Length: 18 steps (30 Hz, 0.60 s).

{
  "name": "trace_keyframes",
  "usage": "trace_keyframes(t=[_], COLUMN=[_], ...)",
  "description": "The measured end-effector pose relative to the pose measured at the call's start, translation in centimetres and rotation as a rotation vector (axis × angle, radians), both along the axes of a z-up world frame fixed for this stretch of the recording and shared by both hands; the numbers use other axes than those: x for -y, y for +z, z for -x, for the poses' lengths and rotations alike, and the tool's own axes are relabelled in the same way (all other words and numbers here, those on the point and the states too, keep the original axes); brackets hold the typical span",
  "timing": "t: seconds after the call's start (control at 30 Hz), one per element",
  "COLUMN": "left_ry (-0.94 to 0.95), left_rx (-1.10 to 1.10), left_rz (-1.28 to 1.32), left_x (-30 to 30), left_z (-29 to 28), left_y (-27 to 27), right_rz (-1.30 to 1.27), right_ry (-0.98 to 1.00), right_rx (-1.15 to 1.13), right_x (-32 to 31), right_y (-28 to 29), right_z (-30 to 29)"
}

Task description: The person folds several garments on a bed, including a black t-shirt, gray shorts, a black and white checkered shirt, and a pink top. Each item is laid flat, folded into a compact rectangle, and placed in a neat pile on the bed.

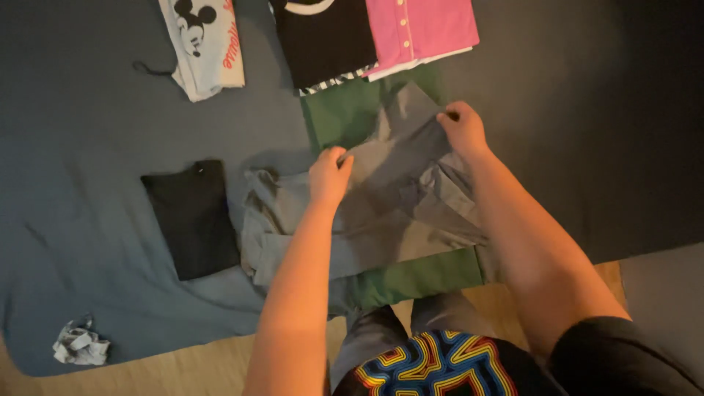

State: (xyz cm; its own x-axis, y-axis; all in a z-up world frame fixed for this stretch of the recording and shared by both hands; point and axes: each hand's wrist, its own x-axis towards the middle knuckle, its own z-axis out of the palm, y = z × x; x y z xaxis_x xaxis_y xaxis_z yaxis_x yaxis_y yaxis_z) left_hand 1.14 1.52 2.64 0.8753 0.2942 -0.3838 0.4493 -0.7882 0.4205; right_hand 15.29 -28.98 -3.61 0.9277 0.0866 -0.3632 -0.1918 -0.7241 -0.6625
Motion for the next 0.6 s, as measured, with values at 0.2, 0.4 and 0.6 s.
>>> trace_keyframes(t=[0.2, 0.4, 0.6], left_ry=[-0.124, -0.406, -0.716], left_rx=[0.224, 0.196, -0.016], left_rz=[0.128, 0.05, -0.114], left_x=[2.7, 5.3, 3.8], left_z=[6.4, 13.1, 15.2], left_y=[7.2, 5.1, 1.8], right_rz=[-0.159, -0.037, 0.435], right_ry=[0.025, 0.151, 0.263], right_rx=[0.016, 0.09, 0.048], right_x=[2.4, 9.7, 9.1], right_y=[10.0, 6.3, 4.2], right_z=[8.1, 17.1, 20.8])
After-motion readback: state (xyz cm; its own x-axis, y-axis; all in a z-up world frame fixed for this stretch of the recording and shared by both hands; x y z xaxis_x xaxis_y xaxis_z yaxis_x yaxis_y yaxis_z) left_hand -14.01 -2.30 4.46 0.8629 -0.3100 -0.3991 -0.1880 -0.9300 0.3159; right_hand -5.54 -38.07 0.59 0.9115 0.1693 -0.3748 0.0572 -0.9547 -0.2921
